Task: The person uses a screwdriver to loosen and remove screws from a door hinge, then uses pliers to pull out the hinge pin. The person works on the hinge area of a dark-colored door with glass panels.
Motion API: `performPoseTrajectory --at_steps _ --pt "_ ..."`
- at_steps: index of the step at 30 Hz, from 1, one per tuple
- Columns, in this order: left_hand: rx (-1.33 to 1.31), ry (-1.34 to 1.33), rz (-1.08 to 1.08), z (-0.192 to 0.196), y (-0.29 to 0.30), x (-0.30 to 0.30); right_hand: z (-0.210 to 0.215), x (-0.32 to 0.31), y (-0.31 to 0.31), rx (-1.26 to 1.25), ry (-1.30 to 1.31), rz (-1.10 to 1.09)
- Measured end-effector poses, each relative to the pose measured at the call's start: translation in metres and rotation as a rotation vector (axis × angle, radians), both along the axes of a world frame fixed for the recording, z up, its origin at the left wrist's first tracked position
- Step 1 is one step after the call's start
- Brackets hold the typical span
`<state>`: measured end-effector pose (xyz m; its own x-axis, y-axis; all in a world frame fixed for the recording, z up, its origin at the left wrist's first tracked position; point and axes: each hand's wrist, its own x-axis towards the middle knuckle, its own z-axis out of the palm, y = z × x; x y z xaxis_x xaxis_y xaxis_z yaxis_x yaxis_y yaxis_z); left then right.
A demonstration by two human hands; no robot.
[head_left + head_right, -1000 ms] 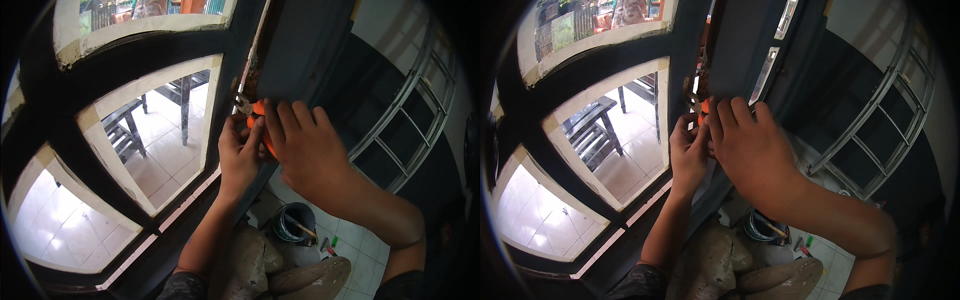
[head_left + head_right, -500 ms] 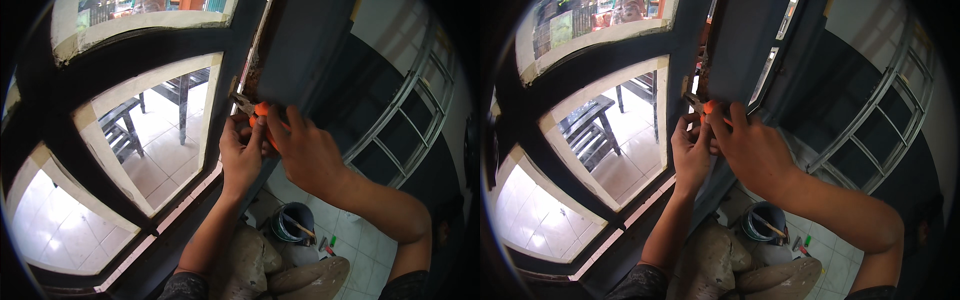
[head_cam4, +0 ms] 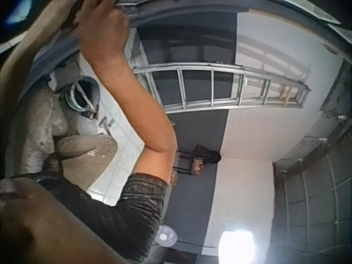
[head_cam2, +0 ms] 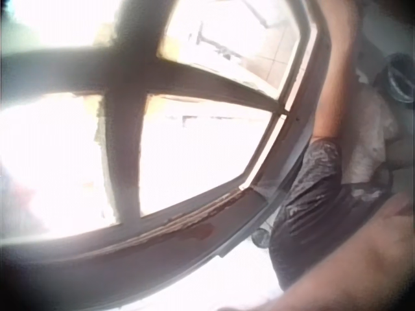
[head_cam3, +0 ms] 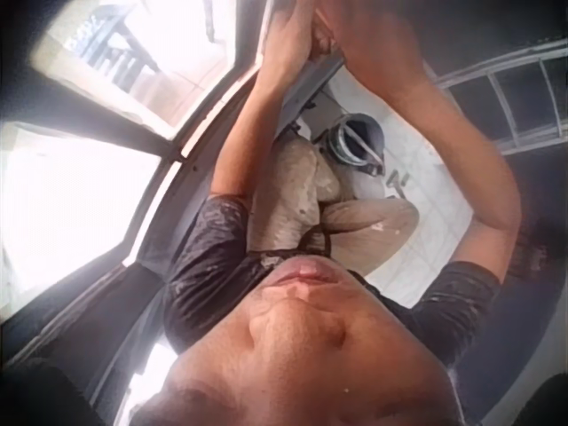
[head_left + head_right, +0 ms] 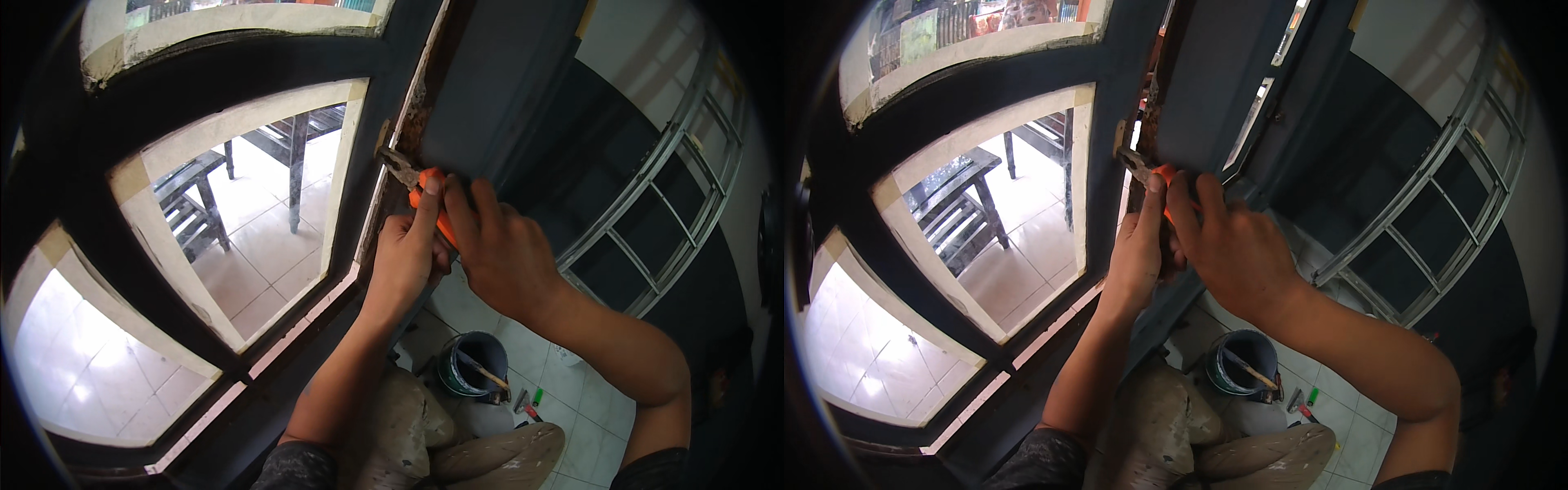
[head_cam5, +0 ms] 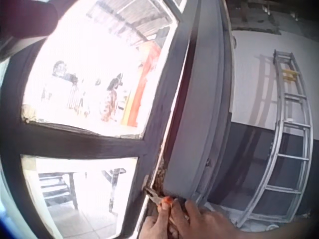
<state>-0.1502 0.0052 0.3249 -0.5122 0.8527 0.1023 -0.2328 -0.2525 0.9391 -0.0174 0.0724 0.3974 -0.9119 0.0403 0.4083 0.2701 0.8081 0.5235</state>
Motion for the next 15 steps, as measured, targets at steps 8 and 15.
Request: performPoseTrajectory --at_steps 8,15 --pt "-0.116 0.035 -0.038 0.013 0.008 -0.010 0.004 0.003 -0.005 0.092 -0.039 -0.009" --pt "-0.068 0.112 0.048 0.011 0.009 -0.007 0.013 0.007 -0.005 -0.491 0.091 0.132"
